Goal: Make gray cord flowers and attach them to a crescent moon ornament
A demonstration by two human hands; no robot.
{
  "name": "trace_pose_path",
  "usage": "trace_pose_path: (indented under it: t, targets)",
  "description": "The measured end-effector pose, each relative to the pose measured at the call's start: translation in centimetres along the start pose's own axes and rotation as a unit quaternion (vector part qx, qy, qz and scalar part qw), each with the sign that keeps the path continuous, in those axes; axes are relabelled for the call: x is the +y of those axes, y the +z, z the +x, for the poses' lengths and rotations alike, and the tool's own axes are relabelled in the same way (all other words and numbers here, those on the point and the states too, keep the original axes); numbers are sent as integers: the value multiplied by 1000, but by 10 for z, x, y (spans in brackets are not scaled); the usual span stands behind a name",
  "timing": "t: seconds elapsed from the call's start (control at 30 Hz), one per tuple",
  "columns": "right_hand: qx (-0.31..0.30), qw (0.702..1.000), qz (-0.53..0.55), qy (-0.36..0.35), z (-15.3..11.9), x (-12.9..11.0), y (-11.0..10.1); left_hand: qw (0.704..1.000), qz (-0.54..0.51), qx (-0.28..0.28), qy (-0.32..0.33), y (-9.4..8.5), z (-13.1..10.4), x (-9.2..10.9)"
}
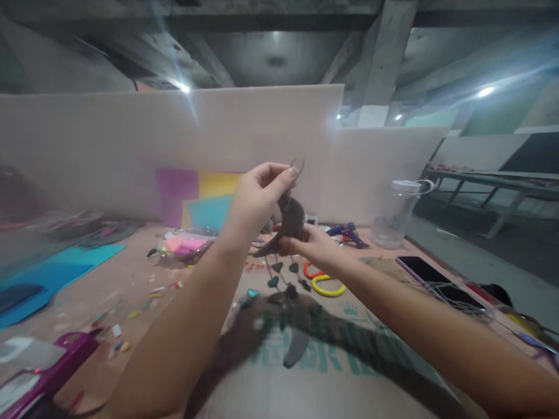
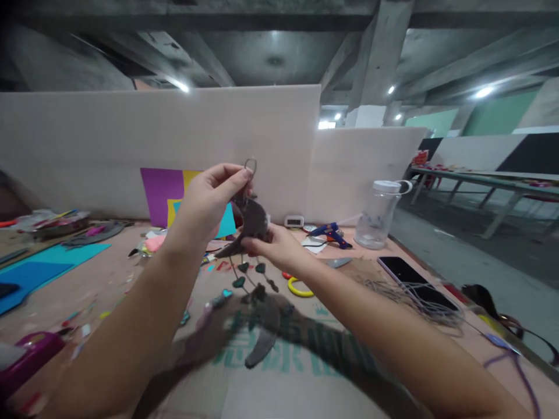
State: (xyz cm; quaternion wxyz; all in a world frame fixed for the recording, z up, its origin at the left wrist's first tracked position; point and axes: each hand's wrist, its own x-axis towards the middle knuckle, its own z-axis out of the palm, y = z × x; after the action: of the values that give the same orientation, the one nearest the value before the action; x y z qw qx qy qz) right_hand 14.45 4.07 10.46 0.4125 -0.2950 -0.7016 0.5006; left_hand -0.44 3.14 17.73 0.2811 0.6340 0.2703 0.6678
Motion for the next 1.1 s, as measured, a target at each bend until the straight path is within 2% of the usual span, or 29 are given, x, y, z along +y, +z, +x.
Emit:
trace_pose_path:
  t: [0.13, 0.3, 0.4, 0.5, 0.57, 0.7, 0.77, 0.9, 1.03, 1.1]
  targets:
    - [8, 999, 17, 48, -24, -6, -6, 998, -57, 12, 0, 4, -10, 4]
    - [-8, 999, 25, 27, -50, -10, -2, 996, -80, 24, -42, 1, -27, 10]
    - [-45, 998, 22, 24, -59, -3, 4, 995, -81, 6, -60, -1, -39, 13]
    - [-42, 999, 18, 27, -65, 4, 8, 995, -66, -8, -78, -7, -46, 7]
    - [-20, 1000, -10, 15, -68, 6, 11, 994, -44, -38, -93, -13, -48, -1]
    - [26, 997, -72, -10, -71, 5, 12, 964, -5, -203, -170, -21, -56, -21]
    - [30, 995, -99, -16, -71, 2, 9, 954, 14, -235, -186, -19, -63, -27]
    - [6, 985, -164, -60, -71, -9, -8, 962, 37, -213, -168, -14, -72, -30]
    - [77, 982, -142, -100, -72, -25, -26, 962, 28, -211, -173, -12, -74, -28]
    - [89, 978, -149, -114, -75, -31, -27, 964, 33, -203, -168, -10, -76, -24]
